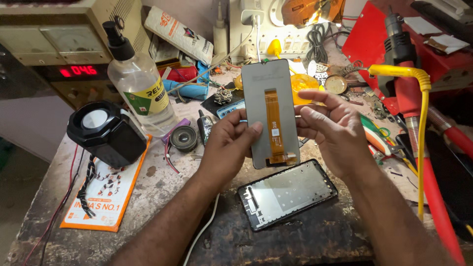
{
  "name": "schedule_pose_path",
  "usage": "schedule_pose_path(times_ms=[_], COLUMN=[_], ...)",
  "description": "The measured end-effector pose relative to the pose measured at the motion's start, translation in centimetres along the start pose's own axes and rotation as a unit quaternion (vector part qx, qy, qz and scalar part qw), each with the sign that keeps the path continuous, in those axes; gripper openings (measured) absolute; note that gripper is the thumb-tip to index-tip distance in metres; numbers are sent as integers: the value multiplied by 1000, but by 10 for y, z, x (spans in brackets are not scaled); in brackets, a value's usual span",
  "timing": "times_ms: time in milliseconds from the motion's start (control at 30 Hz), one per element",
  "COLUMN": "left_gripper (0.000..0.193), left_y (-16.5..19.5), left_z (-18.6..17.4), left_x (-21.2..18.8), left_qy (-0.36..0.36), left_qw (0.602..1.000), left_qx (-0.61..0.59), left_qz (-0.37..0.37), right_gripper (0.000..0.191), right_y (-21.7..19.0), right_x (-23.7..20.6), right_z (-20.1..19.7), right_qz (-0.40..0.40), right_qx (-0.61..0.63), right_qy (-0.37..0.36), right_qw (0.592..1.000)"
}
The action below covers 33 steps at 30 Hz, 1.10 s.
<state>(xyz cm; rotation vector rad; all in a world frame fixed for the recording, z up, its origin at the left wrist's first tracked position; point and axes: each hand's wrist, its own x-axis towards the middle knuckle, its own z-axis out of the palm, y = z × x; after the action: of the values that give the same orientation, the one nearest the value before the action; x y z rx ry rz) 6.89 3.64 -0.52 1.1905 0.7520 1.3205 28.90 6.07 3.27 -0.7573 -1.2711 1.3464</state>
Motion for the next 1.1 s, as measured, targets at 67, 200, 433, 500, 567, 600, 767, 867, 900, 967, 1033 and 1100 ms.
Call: schedule_pose_path(times_ms=[67, 200, 433, 500, 567, 600, 767, 867, 900, 967, 1033, 1100], left_gripper=[25, 26, 26, 24, 21, 21, 21, 24, 25, 26, 25, 24], left_y=[0, 3, 13, 17, 21, 22, 16, 8, 5, 3, 1, 0], left_z=[-2, -5, -8, -9, -9, -9, -11, -13, -13, -17, -20, -23], left_x=[1, 2, 12, 19, 31, 38, 48, 44, 42, 41, 40, 40], left_qy=[5, 7, 52, 66, 79, 76, 67, 80, 79, 77, 70, 62], left_qw=[1000, 1000, 995, 989, 978, 974, 958, 971, 978, 988, 996, 996], left_qx=[-22, -9, 81, 133, 191, 204, 244, 219, 189, 132, 51, 12], left_qz=[-3, 14, 20, 27, 37, 57, 132, 52, 33, 0, -35, -56], right_gripper=[42, 47, 44, 43, 44, 45, 52, 55, 56, 60, 65, 70], right_y=[-7, -16, -18, -15, -13, -12, -2, 6, 8, 11, 12, 11], right_x=[3, 13, 39, 47, 55, 59, 72, 71, 71, 70, 70, 70], right_z=[5, 13, 5, 1, -3, -5, -8, -12, -13, -16, -17, -18], right_qz=[-19, -16, 18, 14, 6, -2, 20, 40, 48, 63, 85, 93], right_qx=[-43, -163, -167, -174, -171, -164, -166, -134, -126, -85, -23, -27], right_qy=[1, 6, -60, -58, -64, -74, -54, -57, -61, -72, -83, -77], right_qw=[999, 986, 984, 983, 983, 984, 984, 989, 989, 992, 993, 992])
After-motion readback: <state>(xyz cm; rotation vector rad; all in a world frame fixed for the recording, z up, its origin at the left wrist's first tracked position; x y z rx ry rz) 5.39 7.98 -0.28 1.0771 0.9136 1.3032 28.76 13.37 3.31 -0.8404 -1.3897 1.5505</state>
